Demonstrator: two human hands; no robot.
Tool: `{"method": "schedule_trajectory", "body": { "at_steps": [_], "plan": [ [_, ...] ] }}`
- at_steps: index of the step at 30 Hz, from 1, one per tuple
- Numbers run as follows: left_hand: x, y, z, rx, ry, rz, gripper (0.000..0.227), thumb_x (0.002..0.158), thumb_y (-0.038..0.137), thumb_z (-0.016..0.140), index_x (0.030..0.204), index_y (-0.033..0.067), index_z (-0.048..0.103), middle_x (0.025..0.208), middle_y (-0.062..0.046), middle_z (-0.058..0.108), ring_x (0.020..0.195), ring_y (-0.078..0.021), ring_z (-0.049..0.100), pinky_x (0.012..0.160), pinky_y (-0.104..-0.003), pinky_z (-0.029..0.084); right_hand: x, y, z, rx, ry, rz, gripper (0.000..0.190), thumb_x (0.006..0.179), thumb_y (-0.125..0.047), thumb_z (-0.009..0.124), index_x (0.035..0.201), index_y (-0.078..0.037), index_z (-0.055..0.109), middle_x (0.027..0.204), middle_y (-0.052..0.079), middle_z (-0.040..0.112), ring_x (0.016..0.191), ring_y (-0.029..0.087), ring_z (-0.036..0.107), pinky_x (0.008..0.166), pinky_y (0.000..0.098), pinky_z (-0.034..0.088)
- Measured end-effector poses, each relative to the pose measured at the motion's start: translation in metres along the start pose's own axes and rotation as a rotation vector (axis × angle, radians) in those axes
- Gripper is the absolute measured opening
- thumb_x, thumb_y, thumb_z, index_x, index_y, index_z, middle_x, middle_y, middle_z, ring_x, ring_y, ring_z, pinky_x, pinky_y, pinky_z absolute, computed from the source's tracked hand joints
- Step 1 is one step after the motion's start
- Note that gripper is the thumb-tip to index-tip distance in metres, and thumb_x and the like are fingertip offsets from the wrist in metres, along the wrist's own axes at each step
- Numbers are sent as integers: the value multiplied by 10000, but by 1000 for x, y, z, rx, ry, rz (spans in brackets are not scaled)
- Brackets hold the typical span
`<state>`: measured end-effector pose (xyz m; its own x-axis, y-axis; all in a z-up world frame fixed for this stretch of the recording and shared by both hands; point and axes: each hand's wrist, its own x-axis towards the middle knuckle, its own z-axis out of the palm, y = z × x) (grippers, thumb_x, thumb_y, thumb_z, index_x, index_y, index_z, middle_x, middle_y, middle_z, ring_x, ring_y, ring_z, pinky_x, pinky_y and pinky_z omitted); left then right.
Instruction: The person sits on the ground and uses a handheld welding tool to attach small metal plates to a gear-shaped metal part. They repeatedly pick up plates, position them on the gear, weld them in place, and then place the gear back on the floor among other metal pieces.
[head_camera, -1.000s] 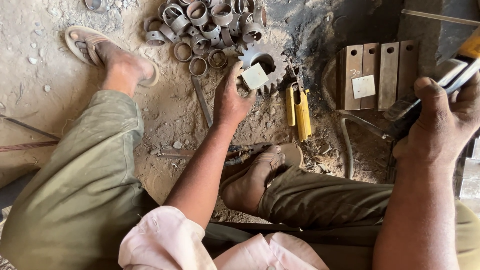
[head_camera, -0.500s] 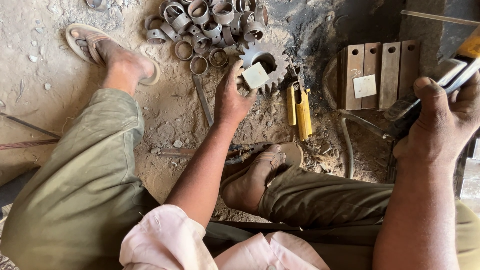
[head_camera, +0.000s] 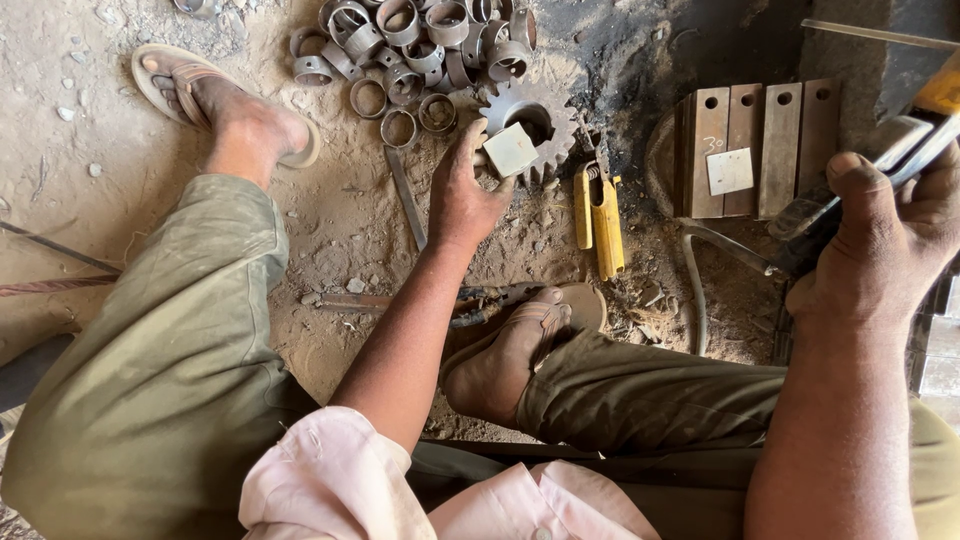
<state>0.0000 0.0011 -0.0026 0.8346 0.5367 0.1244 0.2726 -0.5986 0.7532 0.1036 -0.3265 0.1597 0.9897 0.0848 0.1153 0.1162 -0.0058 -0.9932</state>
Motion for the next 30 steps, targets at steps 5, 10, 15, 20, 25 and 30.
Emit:
{"method": "schedule_trajectory", "body": {
  "at_steps": [5, 10, 15, 20, 25, 30],
  "plan": [
    [0, 4, -3, -18, -10, -2, 912, 771, 125, 903, 1531, 101, 399, 1430, -190, 594, 1116, -235, 693, 864, -345, 640, -1, -2, 2, -6, 2, 2, 335, 1041, 13, 675, 1353, -5, 556, 1054, 55, 600, 971, 136, 651, 973, 295, 632],
    [-3, 16, -22, -113, -86, -154, 997, 725, 84, 870, 1557, 129, 322, 1495, -197, 476, 1176, -278, 630, 808, -364, 654, 1, -5, 2, -61, 41, 20, 313, 1010, -11, 674, 1303, -27, 566, 1024, 37, 600, 893, 116, 640, 862, 271, 620],
    [-15, 8, -67, 283, -568, -426, 674, 806, 251, 931, 1364, 163, 562, 1552, -150, 414, 1376, -352, 440, 1159, -490, 350, 3, 1, -2, 14, -2, -2, 276, 1052, 36, 653, 1308, -1, 558, 1031, 51, 581, 899, 130, 615, 879, 274, 603],
    [-56, 35, -73, 453, -1139, -641, 635, 743, 226, 891, 1323, 185, 636, 1469, -46, 598, 1363, -287, 554, 1238, -487, 328, 4, -7, 11, 8, 48, 5, 375, 947, -25, 700, 1300, -49, 576, 1070, 13, 628, 942, 101, 647, 902, 248, 628],
    [-84, 36, -46, 691, -1040, -247, 823, 770, 197, 895, 1465, 160, 454, 1508, -110, 465, 1363, -330, 455, 1181, -563, 266, 0, -8, 13, 107, -28, -55, 424, 1003, -53, 782, 1367, 3, 572, 1069, 40, 596, 970, 117, 609, 941, 243, 562],
    [-78, -26, -43, 403, -549, -580, 410, 958, 161, 690, 1351, 111, 586, 1177, -98, 716, 879, -198, 703, 807, -375, 629, -6, -18, 16, 71, 9, -27, 458, 961, -110, 799, 1353, -35, 573, 1125, 2, 627, 1058, 113, 651, 1040, 261, 606]
  ]
}}
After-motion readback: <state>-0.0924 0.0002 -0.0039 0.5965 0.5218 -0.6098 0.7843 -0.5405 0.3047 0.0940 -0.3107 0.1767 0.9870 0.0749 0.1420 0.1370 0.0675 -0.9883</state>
